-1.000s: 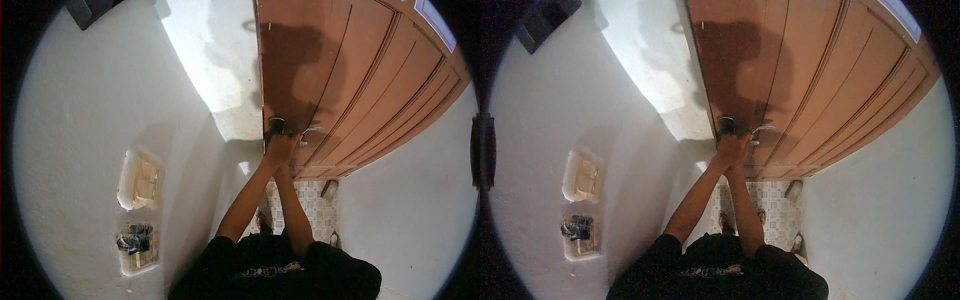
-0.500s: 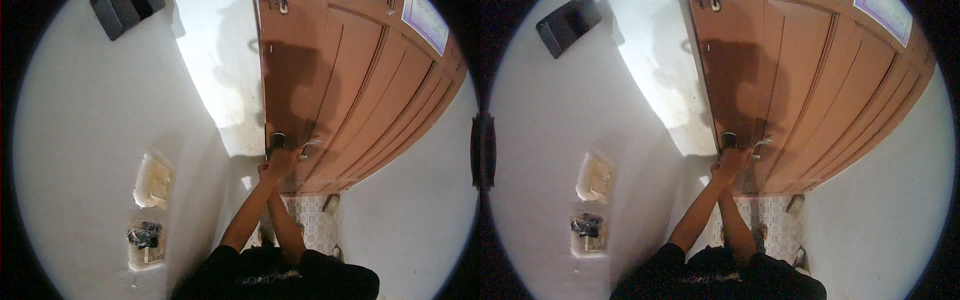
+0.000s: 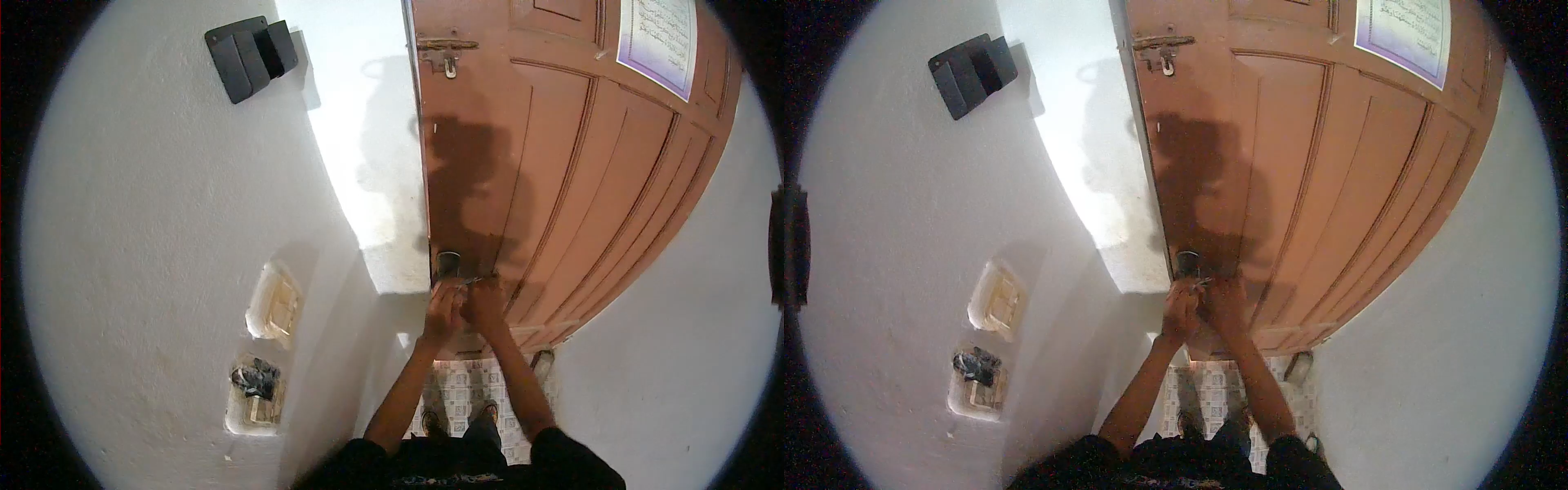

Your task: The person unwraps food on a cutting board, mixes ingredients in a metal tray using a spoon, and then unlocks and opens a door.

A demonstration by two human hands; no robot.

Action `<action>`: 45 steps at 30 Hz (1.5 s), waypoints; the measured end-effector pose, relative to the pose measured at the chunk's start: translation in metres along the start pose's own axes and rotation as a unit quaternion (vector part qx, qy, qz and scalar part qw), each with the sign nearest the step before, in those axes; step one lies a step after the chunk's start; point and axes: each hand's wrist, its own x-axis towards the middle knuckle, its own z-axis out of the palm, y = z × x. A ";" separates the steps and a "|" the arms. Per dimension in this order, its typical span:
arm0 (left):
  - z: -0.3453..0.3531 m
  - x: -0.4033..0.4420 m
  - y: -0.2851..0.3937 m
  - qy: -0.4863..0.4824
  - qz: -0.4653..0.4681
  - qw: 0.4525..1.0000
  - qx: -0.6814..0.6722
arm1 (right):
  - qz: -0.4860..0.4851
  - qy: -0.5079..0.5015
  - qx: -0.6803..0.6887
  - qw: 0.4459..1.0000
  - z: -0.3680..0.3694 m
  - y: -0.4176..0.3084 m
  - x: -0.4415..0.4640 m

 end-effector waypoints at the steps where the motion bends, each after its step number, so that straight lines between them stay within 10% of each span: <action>1: -0.010 -0.008 0.012 -0.013 -0.060 0.998 -0.012 | 0.019 -0.173 0.016 0.985 -0.004 0.001 0.017; 2: -0.014 -0.014 0.021 -0.024 -0.120 0.992 -0.025 | 0.037 -0.340 0.030 0.939 -0.007 0.004 0.032; 6: -0.017 -0.042 0.020 0.009 -0.097 0.995 0.013 | 0.023 -0.344 0.123 0.931 0.061 0.020 0.023; 8: -0.020 -0.055 0.012 -0.007 -0.159 0.987 -0.019 | 0.106 -0.138 0.317 0.932 0.083 0.015 -0.005; 12: -0.031 -0.045 0.027 0.018 -0.071 0.996 0.060 | 0.140 -0.130 0.379 0.905 0.052 0.000 -0.004; 25: -0.053 -0.038 0.085 0.229 -0.134 0.960 -0.086 | 0.133 -0.252 0.314 0.906 -0.081 0.007 -0.135; 35: -0.055 -0.145 0.173 -0.015 -0.357 0.915 -0.186 | -0.041 -0.242 0.123 0.962 -0.218 0.055 -0.241; 45: -0.056 -0.258 0.237 -0.044 -0.507 0.839 -0.195 | 0.285 -0.343 0.118 0.887 -0.281 0.089 -0.448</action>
